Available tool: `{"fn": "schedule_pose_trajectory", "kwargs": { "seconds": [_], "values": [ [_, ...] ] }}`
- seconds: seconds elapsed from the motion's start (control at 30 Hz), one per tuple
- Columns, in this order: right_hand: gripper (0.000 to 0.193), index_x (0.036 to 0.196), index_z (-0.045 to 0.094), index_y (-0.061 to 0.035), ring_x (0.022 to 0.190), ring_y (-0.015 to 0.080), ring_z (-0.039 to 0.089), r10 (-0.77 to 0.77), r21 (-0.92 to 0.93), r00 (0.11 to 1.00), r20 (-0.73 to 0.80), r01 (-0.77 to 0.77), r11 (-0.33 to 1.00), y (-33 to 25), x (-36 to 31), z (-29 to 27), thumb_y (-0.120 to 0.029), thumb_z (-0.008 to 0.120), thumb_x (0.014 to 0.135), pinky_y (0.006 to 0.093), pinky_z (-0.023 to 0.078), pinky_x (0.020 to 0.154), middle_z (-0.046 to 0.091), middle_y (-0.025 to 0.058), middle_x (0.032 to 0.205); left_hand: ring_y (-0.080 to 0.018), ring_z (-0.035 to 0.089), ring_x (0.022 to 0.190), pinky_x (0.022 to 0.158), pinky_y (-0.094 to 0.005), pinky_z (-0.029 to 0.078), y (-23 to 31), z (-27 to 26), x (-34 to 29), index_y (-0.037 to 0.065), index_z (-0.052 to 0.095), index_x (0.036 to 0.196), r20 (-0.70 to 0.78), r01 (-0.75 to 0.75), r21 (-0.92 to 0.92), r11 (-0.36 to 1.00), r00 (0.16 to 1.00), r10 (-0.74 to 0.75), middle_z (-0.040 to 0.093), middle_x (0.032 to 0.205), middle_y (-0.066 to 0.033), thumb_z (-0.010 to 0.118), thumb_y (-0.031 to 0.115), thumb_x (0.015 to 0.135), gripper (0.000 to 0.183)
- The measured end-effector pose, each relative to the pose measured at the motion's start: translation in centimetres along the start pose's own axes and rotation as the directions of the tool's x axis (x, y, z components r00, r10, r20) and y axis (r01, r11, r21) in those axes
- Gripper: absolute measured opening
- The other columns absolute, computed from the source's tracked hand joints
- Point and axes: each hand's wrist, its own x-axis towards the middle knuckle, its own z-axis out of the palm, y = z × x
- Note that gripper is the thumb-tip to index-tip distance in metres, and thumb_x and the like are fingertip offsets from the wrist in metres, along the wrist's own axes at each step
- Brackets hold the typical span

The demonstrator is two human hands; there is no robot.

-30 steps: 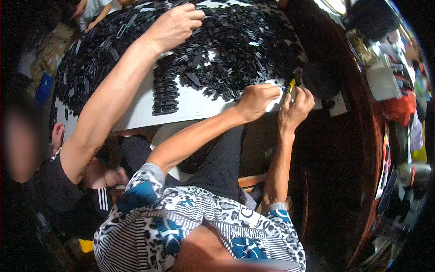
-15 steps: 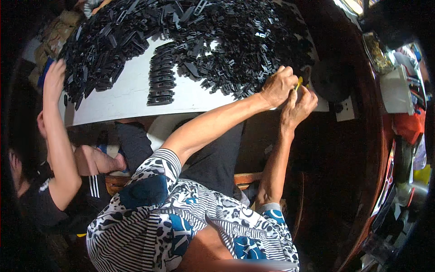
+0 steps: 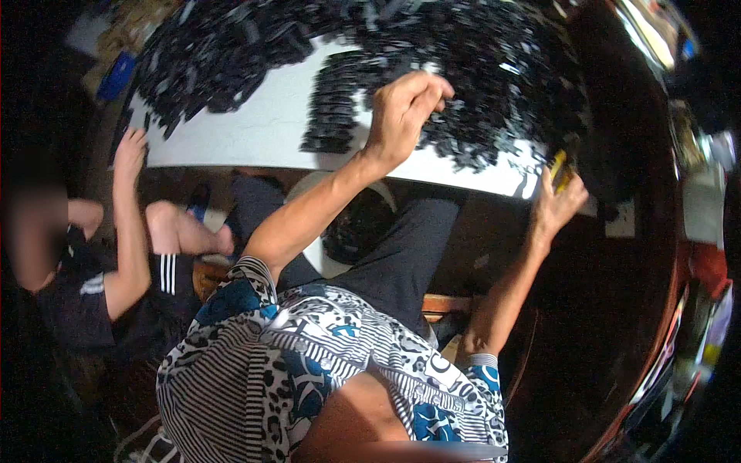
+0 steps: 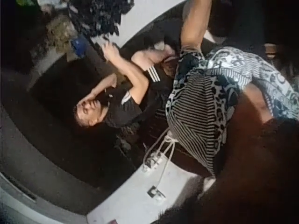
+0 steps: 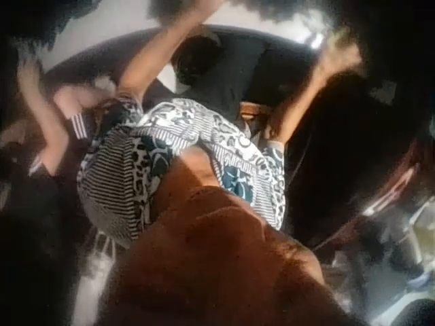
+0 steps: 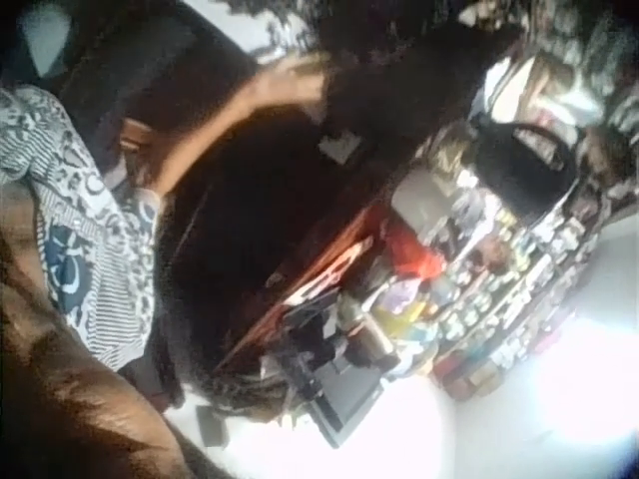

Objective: The person assembles small plastic components into plastic housings by hand, lines them up on the table, and presses them using pliers.

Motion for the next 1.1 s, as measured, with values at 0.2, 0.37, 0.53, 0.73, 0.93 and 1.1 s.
{"fn": "schedule_pose_trajectory", "kwargs": {
  "seconds": [0.2,0.37,0.53,0.73,0.93,1.1],
  "values": [
    [0.06,0.115,0.042,0.0022,0.099,0.0439,0.05,0.013,-0.213,0.967,0.254,0.043,0.976,-2.4,1.8,-2.3,-0.02,0.075,0.07,0.051,0.043,0.085,0.048,0.0288,0.107,-0.02,0.057,0.081,0.071,-0.0302,0.046,-1.8,-10.2,-7.6,0.002,0.066,0.091,-0.186,-0.071,0.513,0.855,0.964,0.192,0.061,0.086,-0.0079,0.062,0.001,0.079,0.013],
    [0.05,0.092,0.056,0.0104,0.089,0.0455,0.06,0.134,-0.243,0.932,0.337,-0.051,0.969,-0.1,5.2,-1.7,-0.029,0.07,0.065,0.0487,0.046,0.08,0.06,0.0338,0.093,-0.0275,0.055,0.095,0.085,-0.0363,0.043,-3.8,-13.7,-4.1,0.005,0.063,0.102,-0.174,-0.031,0.554,0.832,0.973,0.152,0.062,0.098,-0.0088,0.058,0.007,0.082,0.021],
    [0.042,0.09,0.058,0.0116,0.071,0.0321,0.058,0.265,-0.066,0.904,0.335,-0.258,0.964,0.7,6.4,-2.9,-0.02,0.065,0.062,0.038,0.045,0.066,0.061,0.0213,0.077,-0.0306,0.052,0.099,0.089,-0.0396,0.042,-9.4,-12.3,3.9,0.004,0.063,0.106,-0.01,-0.09,0.639,0.764,0.992,0.125,0.059,0.102,-0.0132,0.061,0.009,0.083,0.024],
    [0.055,0.112,0.057,0.012,0.068,0.0185,0.052,0.228,0.199,0.912,0.341,-0.307,0.931,3.1,4.5,-4.2,-0.011,0.053,0.062,0.029,0.042,0.062,0.058,0.0114,0.081,-0.0304,0.058,0.095,0.085,-0.0403,0.046,-11.6,-11.3,6.3,0.003,0.068,0.099,0.037,0.06,0.602,0.796,0.994,-0.103,0.061,0.096,-0.0147,0.065,0.005,0.08,0.02],
    [0.056,0.112,0.057,0.0115,0.067,0.0131,0.051,0.217,0.599,0.919,0.329,-0.381,0.704,0.5,0.9,-5.6,-0.01,0.049,0.061,0.0228,0.039,0.06,0.056,0.0057,0.081,-0.029,0.06,0.089,0.081,-0.0395,0.047,-12.0,-12.5,6.2,0.006,0.07,0.093,0.0,0.081,0.534,0.842,0.995,-0.096,0.061,0.09,-0.0135,0.068,0.007,0.078,0.016],
    [0.064,0.118,0.052,0.0109,0.074,0.017,0.058,0.095,0.79,0.906,0.412,-0.408,0.458,-0.7,-0.9,-5.6,-0.007,0.046,0.057,0.0231,0.047,0.064,0.06,0.0103,0.088,-0.0276,0.06,0.087,0.079,-0.0372,0.047,-11.8,-12.1,5.3,0.005,0.069,0.092,0.01,0.048,0.542,0.839,0.998,-0.063,0.061,0.087,-0.0121,0.062,0.014,0.083,0.014]
  ]
}}
